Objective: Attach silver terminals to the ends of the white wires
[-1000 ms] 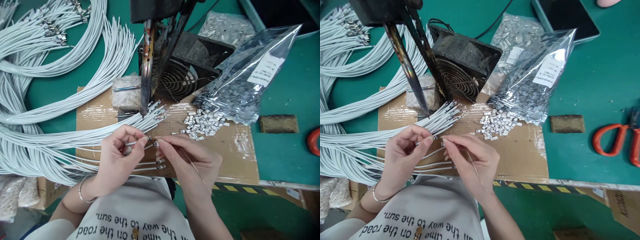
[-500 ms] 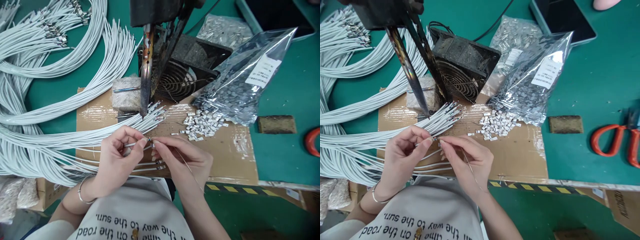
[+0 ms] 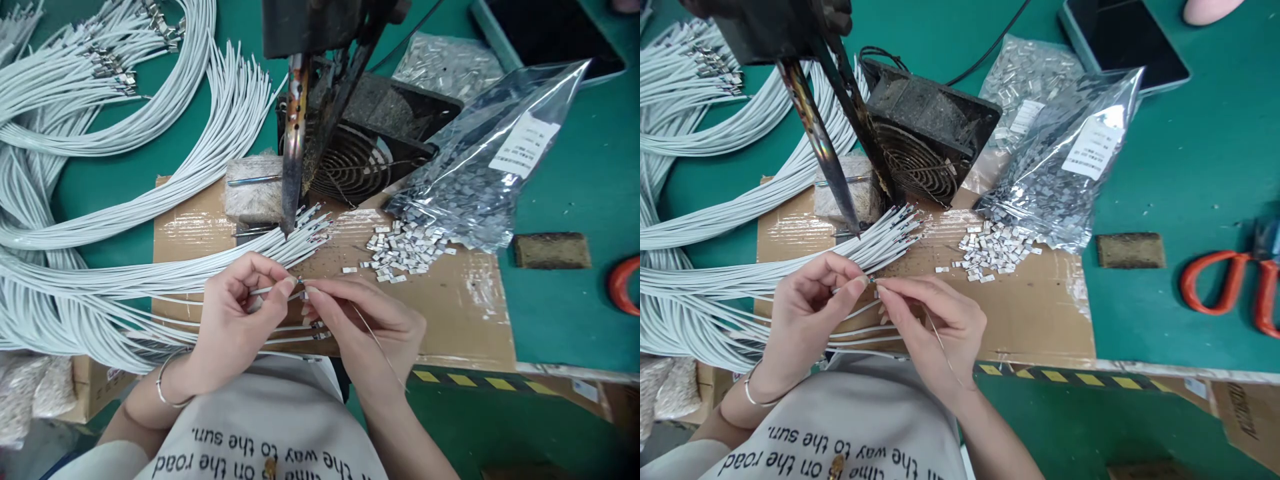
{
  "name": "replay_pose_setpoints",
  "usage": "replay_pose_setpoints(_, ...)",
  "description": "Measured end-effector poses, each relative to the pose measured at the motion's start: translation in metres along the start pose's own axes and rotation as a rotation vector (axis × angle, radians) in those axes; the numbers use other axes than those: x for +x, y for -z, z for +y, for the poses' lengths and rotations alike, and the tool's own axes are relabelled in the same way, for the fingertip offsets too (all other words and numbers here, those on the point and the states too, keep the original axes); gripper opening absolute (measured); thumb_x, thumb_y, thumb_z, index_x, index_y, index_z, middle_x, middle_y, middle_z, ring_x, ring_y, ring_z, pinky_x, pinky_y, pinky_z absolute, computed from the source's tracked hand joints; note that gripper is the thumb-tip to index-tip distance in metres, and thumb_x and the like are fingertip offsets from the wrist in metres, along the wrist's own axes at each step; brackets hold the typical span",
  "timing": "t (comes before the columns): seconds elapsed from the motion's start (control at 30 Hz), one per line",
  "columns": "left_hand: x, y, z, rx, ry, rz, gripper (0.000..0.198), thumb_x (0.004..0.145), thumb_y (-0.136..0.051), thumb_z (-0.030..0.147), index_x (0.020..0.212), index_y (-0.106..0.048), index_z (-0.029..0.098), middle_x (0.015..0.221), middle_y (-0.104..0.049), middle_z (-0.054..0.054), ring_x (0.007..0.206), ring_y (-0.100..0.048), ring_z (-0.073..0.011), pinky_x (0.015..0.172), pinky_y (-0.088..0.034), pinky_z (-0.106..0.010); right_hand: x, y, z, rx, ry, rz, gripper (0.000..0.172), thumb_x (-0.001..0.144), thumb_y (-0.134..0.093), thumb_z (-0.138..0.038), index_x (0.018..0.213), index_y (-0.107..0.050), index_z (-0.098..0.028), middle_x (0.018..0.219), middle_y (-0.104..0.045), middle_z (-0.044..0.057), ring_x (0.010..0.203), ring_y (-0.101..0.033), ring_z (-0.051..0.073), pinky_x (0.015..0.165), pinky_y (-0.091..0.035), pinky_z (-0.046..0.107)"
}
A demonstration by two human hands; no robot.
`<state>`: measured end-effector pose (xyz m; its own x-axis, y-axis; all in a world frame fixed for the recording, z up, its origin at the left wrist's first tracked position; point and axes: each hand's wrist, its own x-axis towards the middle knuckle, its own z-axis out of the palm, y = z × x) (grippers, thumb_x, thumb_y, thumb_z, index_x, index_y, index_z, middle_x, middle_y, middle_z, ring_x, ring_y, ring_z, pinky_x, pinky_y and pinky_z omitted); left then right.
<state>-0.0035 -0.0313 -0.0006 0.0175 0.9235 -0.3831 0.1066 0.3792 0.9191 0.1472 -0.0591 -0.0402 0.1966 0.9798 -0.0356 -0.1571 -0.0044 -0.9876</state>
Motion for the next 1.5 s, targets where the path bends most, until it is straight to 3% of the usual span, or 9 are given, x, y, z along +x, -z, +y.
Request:
replay_pose_setpoints(0.53,0.001,0.001,0.001,-0.071,0.047,-0.052,0.015,0.097,-0.073,0.023,0.084,-0.069,0.018,0.06,-0.056,0.004,0.05,-0.039,-0.0072,0.046,-0.032,-0.018,0.001,-0.005,0.004,0.018,0.048,0.036,0.028,0.089,-0.078,-0.005,0.096,-0.088,-0.03,0.082,-0.078,-0.001,0.057,-0.068,0.014,0.052,-0.06,0.022)
replay_pose_setpoints(0.93,0.0,-0.002,0.001,-0.035,0.022,-0.04,0.012,0.094,-0.073,0.019,0.083,-0.069,0.017,0.06,-0.053,0.005,0.051,-0.035,-0.0064,0.046,-0.026,-0.017,0.0,-0.002,0.008,-0.313,0.429,0.055,0.042,0.092,-0.077,0.002,0.115,-0.083,-0.033,0.091,-0.079,0.0,0.072,-0.073,0.021,0.065,-0.063,0.035)
replay_pose_setpoints(1.17,-0.002,-0.004,0.006,-0.036,0.045,-0.034,0.011,0.089,-0.076,0.019,0.082,-0.067,0.017,0.058,-0.05,0.006,0.049,-0.033,-0.0068,0.044,-0.025,-0.019,-0.003,0.001,0.015,-0.527,0.7,0.088,0.052,0.089,-0.077,0.004,0.13,-0.079,-0.028,0.092,-0.081,0.004,0.069,-0.075,0.025,0.058,-0.064,0.036)
replay_pose_setpoints(1.3,-0.003,-0.002,0.003,-0.023,0.013,-0.007,0.01,0.093,-0.073,0.019,0.084,-0.069,0.017,0.061,-0.054,0.005,0.05,-0.034,-0.0065,0.045,-0.025,-0.019,-0.006,0.002,0.016,-0.481,0.602,0.111,0.054,0.091,-0.076,0.003,0.13,-0.079,-0.033,0.094,-0.08,0.002,0.072,-0.074,0.024,0.062,-0.062,0.036)
replay_pose_setpoints(1.4,-0.004,-0.001,0.0,-0.004,-0.037,0.064,0.009,0.096,-0.072,0.019,0.087,-0.07,0.018,0.064,-0.057,0.004,0.051,-0.036,-0.0063,0.046,-0.025,-0.018,-0.004,0.005,0.012,-0.378,0.367,0.194,0.039,0.093,-0.078,-0.001,0.112,-0.085,-0.034,0.089,-0.078,-0.001,0.072,-0.072,0.021,0.066,-0.061,0.033)
replay_pose_setpoints(1.5,-0.005,-0.001,-0.002,0.02,-0.074,0.067,0.009,0.096,-0.072,0.017,0.087,-0.07,0.019,0.063,-0.057,0.005,0.051,-0.035,-0.0063,0.045,-0.025,-0.019,-0.001,0.008,0.006,-0.164,0.073,0.127,0.023,0.095,-0.08,-0.009,0.1,-0.087,-0.03,0.08,-0.074,-0.001,0.064,-0.068,0.017,0.058,-0.059,0.027)
